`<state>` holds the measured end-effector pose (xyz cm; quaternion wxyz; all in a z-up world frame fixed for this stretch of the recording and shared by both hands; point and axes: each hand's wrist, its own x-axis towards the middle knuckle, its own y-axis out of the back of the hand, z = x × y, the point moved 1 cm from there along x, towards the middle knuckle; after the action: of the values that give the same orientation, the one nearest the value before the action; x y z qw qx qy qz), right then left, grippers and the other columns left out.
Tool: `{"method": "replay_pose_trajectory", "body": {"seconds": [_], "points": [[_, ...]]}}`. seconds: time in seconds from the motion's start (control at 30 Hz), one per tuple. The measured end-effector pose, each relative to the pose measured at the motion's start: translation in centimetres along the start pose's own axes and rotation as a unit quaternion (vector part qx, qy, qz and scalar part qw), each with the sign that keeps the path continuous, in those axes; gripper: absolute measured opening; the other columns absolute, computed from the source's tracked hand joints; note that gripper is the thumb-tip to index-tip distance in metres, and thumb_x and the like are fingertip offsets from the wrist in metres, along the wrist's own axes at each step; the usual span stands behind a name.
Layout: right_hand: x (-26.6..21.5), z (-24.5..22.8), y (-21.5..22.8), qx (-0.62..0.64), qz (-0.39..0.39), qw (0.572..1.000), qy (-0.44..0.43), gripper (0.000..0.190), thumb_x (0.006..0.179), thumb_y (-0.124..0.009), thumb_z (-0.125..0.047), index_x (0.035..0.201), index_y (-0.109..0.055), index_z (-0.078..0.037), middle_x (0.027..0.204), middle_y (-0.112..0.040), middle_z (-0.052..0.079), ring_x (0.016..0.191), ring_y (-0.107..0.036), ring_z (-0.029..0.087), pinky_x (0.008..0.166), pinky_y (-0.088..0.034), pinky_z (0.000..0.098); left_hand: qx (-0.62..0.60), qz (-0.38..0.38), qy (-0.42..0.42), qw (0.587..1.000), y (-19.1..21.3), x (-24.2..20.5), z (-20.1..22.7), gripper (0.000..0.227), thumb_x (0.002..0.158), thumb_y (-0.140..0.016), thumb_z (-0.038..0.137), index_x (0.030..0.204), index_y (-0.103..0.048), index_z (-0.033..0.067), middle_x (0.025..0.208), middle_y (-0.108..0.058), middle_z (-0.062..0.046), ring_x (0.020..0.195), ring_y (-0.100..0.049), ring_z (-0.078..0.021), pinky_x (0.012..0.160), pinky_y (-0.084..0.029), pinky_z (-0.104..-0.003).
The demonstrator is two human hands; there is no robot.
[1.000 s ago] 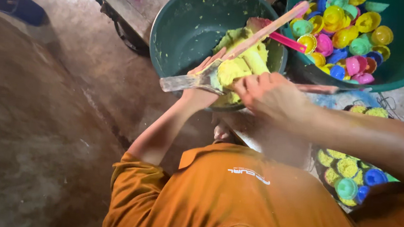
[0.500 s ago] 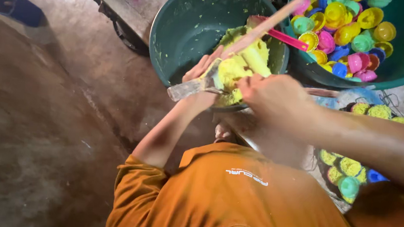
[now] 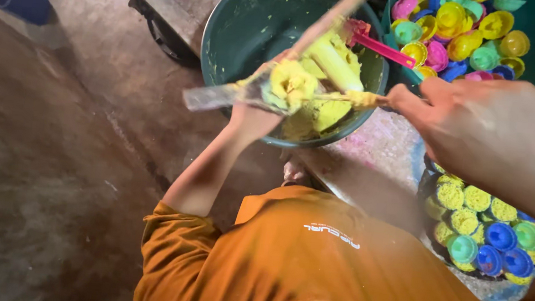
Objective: The person scoops yellow paste from a bucket using a wooden mold and presses it into small colorful plastic molds arranged in a basket. They repeat this process to fill multiple molds.
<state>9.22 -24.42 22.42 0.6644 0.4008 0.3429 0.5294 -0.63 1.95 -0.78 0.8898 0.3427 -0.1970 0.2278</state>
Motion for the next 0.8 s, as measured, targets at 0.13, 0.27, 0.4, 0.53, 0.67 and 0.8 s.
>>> {"method": "replay_pose_trajectory", "body": {"seconds": [0.13, 0.27, 0.4, 0.53, 0.67, 0.8], "points": [[0.6, 0.3, -2.2, 0.008, -0.005, 1.0, -0.001, 0.013, 0.087, -0.063, -0.017, 0.098, -0.066, -0.021, 0.067, -0.058, -0.003, 0.058, -0.066, 0.017, 0.044, -0.048, 0.0331, 0.107, -0.054, -0.034, 0.992, 0.4, 1.2, 2.1, 0.065, 0.083, -0.079, 0.021, 0.142, -0.056, 0.0098, 0.15, -0.058, -0.009, 0.12, -0.064, -0.0282, 0.096, -0.055, -0.037], [4.5, -3.2, -4.4, -0.044, -0.053, 0.997, 0.041, 0.009, 0.088, -0.063, -0.017, 0.096, -0.065, -0.014, 0.077, -0.068, 0.001, 0.064, -0.072, 0.018, 0.046, -0.054, 0.0314, 0.089, -0.042, -0.058, 0.994, -0.9, 1.1, 2.3, 0.073, 0.074, -0.082, 0.027, 0.139, -0.055, 0.0084, 0.146, -0.055, -0.01, 0.118, -0.063, -0.0315, 0.096, -0.054, -0.039], [7.1, -6.4, -0.5, -0.018, -0.032, 0.996, 0.084, 0.04, 0.079, -0.064, -0.015, 0.117, -0.064, -0.003, 0.083, -0.07, 0.008, 0.061, -0.072, 0.018, 0.048, -0.055, 0.029, 0.033, -0.026, -0.07, 0.997, -1.8, 0.2, 2.1, 0.068, 0.08, -0.075, 0.021, 0.143, -0.055, 0.008, 0.143, -0.058, -0.011, 0.125, -0.063, -0.0303, 0.108, -0.052, -0.042], [4.1, -4.0, 4.1, 0.081, -0.124, 0.989, -0.013, 0.026, 0.086, -0.061, -0.017, 0.108, -0.063, -0.004, 0.084, -0.067, 0.009, 0.062, -0.072, 0.022, 0.046, -0.056, 0.0335, 0.121, 0.003, 0.022, 0.992, 0.8, -0.5, 1.9, 0.053, 0.09, -0.078, 0.023, 0.139, -0.061, 0.0117, 0.137, -0.065, -0.009, 0.117, -0.066, -0.0277, 0.1, -0.055, -0.039], [3.4, -2.6, 4.4, 0.01, -0.124, 0.992, -0.007, 0.02, 0.09, -0.06, -0.02, 0.108, -0.062, -0.012, 0.076, -0.064, 0.003, 0.062, -0.072, 0.019, 0.049, -0.055, 0.032, 0.139, 0.015, -0.073, 0.988, 2.9, 1.8, 2.9, 0.053, 0.091, -0.078, 0.023, 0.14, -0.06, 0.014, 0.144, -0.063, -0.008, 0.114, -0.068, -0.0253, 0.097, -0.059, -0.036], [6.1, -6.6, -2.8, -0.067, -0.063, 0.994, 0.053, 0.033, 0.076, -0.065, -0.018, 0.105, -0.063, -0.004, 0.077, -0.066, 0.004, 0.064, -0.072, 0.017, 0.046, -0.054, 0.0272, 0.123, -0.003, -0.085, 0.989, 1.1, 1.5, 3.5, 0.062, 0.08, -0.077, 0.026, 0.136, -0.057, 0.0095, 0.144, -0.059, -0.013, 0.112, -0.065, -0.033, 0.089, -0.056, -0.039]]}}
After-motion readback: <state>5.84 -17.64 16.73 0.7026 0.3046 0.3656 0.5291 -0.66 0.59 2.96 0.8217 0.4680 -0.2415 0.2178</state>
